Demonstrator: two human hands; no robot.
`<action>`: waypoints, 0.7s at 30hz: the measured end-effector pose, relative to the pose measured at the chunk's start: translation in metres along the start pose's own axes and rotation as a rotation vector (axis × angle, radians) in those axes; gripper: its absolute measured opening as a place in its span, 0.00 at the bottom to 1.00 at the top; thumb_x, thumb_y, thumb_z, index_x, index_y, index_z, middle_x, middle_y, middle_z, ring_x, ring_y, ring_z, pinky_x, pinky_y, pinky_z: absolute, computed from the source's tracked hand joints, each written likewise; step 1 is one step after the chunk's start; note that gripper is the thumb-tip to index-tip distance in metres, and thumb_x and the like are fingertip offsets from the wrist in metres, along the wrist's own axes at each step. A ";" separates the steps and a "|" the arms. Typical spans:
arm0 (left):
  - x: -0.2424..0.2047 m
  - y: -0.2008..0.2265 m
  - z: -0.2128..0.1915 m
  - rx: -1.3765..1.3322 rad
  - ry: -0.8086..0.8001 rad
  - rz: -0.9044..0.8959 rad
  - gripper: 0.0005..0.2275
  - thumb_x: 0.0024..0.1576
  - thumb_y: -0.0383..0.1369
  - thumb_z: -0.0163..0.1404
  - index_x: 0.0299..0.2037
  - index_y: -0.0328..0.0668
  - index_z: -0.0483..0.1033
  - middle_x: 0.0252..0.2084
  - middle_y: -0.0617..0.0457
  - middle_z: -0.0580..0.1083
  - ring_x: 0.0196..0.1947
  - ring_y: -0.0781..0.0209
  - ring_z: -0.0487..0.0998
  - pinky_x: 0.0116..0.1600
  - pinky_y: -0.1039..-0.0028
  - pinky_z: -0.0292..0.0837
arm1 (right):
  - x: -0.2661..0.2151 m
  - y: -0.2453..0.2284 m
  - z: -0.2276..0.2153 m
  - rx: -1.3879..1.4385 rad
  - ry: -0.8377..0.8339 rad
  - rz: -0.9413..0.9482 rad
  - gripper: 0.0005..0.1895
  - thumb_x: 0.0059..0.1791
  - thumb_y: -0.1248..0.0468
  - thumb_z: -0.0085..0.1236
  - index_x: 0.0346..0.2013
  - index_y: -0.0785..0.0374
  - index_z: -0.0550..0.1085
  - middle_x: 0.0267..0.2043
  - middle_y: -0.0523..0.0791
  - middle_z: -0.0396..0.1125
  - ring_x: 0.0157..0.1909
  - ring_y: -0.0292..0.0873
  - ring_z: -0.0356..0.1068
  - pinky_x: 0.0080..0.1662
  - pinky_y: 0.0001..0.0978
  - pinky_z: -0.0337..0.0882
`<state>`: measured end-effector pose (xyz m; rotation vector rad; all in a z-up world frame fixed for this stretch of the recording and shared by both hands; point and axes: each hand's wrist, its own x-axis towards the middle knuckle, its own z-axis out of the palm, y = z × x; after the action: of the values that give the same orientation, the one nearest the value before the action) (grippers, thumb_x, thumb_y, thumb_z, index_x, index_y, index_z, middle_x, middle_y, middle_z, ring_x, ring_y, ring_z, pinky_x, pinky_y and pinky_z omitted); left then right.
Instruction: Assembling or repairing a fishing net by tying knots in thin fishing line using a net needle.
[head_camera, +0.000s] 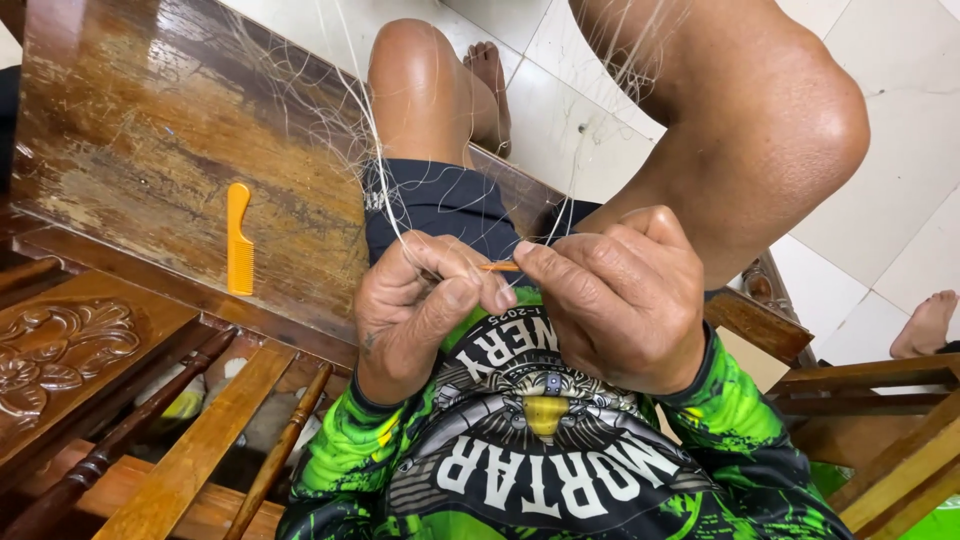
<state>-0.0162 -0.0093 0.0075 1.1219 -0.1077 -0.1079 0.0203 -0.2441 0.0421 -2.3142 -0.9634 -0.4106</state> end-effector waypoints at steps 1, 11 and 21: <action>-0.001 -0.003 0.000 0.000 0.001 0.002 0.09 0.82 0.35 0.52 0.49 0.38 0.77 0.44 0.43 0.85 0.48 0.51 0.90 0.63 0.64 0.91 | 0.001 0.000 0.002 0.000 -0.001 -0.002 0.10 0.70 0.69 0.59 0.63 0.66 0.85 0.45 0.48 0.83 0.37 0.49 0.75 0.46 0.49 0.61; -0.003 -0.020 0.001 -0.293 -0.024 -0.114 0.09 0.80 0.35 0.56 0.50 0.38 0.76 0.42 0.46 0.78 0.43 0.56 0.80 0.55 0.68 0.79 | -0.015 -0.009 0.037 0.322 0.168 0.088 0.12 0.70 0.61 0.61 0.64 0.65 0.77 0.44 0.46 0.84 0.37 0.45 0.79 0.48 0.48 0.67; -0.006 -0.029 0.003 -0.154 0.012 -0.110 0.07 0.79 0.34 0.56 0.51 0.40 0.76 0.42 0.43 0.81 0.42 0.46 0.92 0.53 0.61 0.94 | -0.010 -0.022 0.079 -0.323 0.678 0.057 0.32 0.57 0.41 0.81 0.53 0.56 0.70 0.58 0.40 0.57 0.53 0.43 0.56 0.47 0.42 0.61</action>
<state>-0.0230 -0.0234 -0.0174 0.9744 -0.0264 -0.2049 0.0015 -0.1878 -0.0150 -2.2040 -0.5140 -1.3000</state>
